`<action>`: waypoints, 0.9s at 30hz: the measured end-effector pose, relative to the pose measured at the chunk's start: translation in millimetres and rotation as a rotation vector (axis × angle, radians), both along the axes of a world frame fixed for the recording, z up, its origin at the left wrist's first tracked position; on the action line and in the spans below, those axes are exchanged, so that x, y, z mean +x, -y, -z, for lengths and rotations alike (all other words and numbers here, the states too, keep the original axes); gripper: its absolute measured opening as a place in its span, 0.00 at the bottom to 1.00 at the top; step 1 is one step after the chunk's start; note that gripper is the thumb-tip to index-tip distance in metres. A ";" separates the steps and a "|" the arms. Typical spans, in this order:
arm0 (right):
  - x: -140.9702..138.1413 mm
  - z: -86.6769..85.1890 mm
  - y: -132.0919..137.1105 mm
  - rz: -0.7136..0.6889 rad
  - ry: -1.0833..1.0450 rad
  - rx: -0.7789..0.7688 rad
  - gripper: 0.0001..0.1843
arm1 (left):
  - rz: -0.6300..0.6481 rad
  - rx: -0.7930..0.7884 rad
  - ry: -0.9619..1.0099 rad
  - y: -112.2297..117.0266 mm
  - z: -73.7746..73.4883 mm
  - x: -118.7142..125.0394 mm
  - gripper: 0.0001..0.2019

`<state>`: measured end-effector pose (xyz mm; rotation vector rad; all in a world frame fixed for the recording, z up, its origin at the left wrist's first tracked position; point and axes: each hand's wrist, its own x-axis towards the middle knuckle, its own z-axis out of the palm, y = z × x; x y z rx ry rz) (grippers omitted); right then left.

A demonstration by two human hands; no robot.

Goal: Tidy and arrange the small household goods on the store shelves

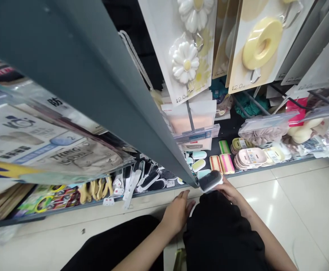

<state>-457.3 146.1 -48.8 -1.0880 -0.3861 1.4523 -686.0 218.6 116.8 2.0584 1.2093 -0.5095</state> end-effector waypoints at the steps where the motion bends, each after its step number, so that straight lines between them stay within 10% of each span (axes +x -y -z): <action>1: -8.7 -0.6 -0.8 -0.030 0.025 0.016 0.42 | -0.051 -0.027 0.063 -0.1 9.8 5.9 0.26; 5: -32.0 -8.1 -15.5 -0.291 0.158 0.159 0.36 | -0.130 -0.081 0.300 -5.3 41.4 14.7 0.28; 9: -21.2 -13.6 -12.7 -0.478 0.212 0.269 0.38 | -0.043 -0.051 0.197 -16.8 43.4 9.2 0.22; 16: 39.3 62.1 20.4 0.622 1.173 -0.250 0.36 | 0.192 0.093 -0.282 -14.4 38.5 -10.5 0.23; 21: 49.5 120.4 16.1 0.495 1.631 -0.319 0.43 | 0.252 0.068 -0.349 -6.3 45.7 -20.2 0.22; 27: 38.2 132.2 -5.0 0.655 1.579 -0.547 0.42 | 0.275 0.115 -0.391 -5.7 51.6 -23.9 0.29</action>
